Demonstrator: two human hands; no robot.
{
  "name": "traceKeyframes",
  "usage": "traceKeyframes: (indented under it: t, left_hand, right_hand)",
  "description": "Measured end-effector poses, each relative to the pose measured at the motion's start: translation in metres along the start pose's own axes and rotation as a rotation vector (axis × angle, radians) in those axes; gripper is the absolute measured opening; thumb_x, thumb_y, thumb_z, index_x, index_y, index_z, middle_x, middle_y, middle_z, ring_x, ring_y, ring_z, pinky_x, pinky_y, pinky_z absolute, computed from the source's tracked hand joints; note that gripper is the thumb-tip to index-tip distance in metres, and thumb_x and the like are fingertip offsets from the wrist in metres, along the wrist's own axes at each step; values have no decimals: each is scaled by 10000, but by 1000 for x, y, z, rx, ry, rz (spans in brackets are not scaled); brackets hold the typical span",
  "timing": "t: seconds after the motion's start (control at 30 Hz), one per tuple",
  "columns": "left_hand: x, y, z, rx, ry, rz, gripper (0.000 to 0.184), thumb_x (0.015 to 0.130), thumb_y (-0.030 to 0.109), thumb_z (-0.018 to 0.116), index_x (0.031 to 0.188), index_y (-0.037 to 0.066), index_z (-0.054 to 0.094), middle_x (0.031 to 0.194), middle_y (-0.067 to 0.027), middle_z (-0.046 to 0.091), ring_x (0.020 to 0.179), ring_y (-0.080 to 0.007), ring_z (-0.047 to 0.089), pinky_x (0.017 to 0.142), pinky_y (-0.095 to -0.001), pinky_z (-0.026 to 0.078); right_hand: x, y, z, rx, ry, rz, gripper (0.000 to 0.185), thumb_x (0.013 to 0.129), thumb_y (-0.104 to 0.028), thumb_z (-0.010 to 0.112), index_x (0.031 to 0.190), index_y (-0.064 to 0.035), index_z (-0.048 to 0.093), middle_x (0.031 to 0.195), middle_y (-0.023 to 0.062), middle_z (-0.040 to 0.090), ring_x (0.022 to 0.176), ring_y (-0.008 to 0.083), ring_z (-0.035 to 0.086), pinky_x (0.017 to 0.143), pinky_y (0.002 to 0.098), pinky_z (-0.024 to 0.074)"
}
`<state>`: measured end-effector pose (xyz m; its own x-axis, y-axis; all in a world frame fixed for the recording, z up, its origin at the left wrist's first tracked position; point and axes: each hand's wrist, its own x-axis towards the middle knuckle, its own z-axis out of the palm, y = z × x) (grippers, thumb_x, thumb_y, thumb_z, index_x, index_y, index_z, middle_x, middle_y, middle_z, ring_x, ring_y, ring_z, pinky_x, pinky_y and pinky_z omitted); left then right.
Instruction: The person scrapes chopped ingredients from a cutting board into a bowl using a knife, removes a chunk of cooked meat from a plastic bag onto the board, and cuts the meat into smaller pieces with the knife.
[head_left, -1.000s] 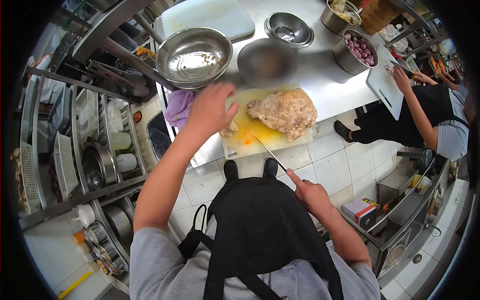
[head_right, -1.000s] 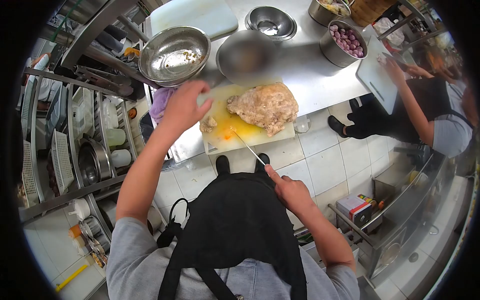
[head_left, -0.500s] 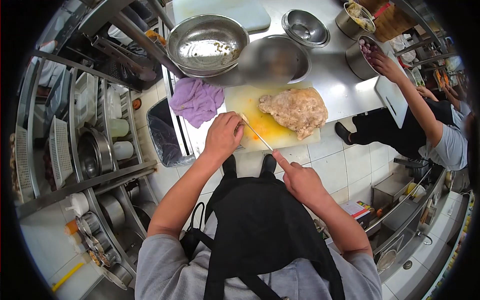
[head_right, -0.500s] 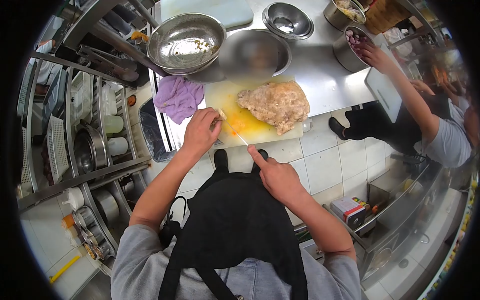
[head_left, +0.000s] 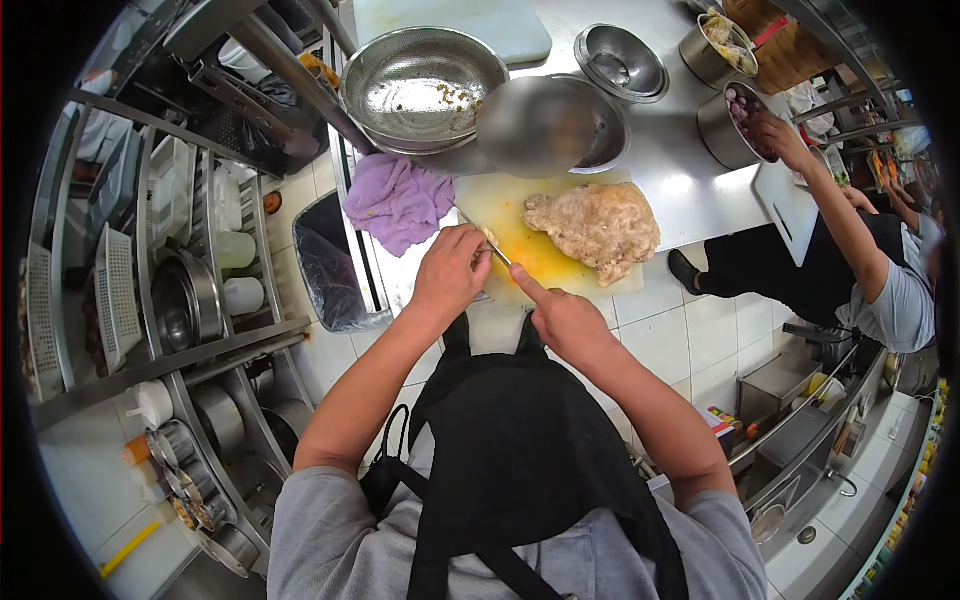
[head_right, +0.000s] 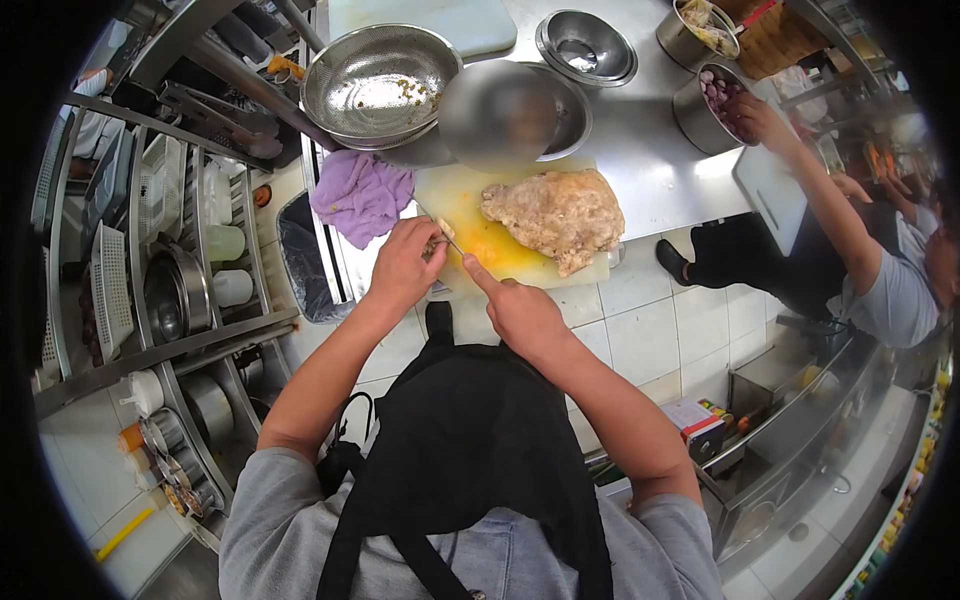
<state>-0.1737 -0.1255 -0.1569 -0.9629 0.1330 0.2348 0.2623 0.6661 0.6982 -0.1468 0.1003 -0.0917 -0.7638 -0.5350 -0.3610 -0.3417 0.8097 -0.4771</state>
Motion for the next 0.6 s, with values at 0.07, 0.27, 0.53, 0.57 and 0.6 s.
traceKeyframes:
  t: [0.07,0.27,0.53,0.57,0.6]
  left_hand:
    - [-2,1,0,-2,8,34,220,813,46,726,1012,24,635,1023,-144,644,970,-342,626,832,-443,536]
    - [0,0,-2,9,-14,-5,244,812,45,719,1039,29,629,1033,-140,634,993,-345,614,845,-445,529]
    - [23,-2,-12,94,-83,182,286,795,37,682,1079,37,650,1105,-129,658,1051,-341,593,967,-479,470]
    - [24,-6,-10,95,-121,176,283,797,47,683,1079,40,659,1099,-128,667,1049,-338,595,972,-473,466]
    - [24,-10,-8,97,-160,169,281,798,56,684,1078,42,667,1092,-126,676,1048,-335,598,978,-467,463]
  right_hand:
    - [-10,-5,-6,-77,-30,25,749,922,-75,606,1612,-232,361,828,170,656,686,375,690,643,488,581]
    - [-61,6,-9,-99,-147,121,748,931,-110,609,1616,-265,351,824,165,646,677,370,690,625,480,580]
    - [-110,19,-18,44,-132,195,759,934,-118,623,1623,-233,326,867,180,673,711,385,685,682,498,578]
    - [-113,19,-19,56,-121,208,763,933,-115,623,1625,-227,321,873,182,676,717,387,685,689,499,577]
    - [-116,20,-21,57,-116,218,766,933,-110,622,1626,-223,317,875,184,677,720,388,685,690,500,575]
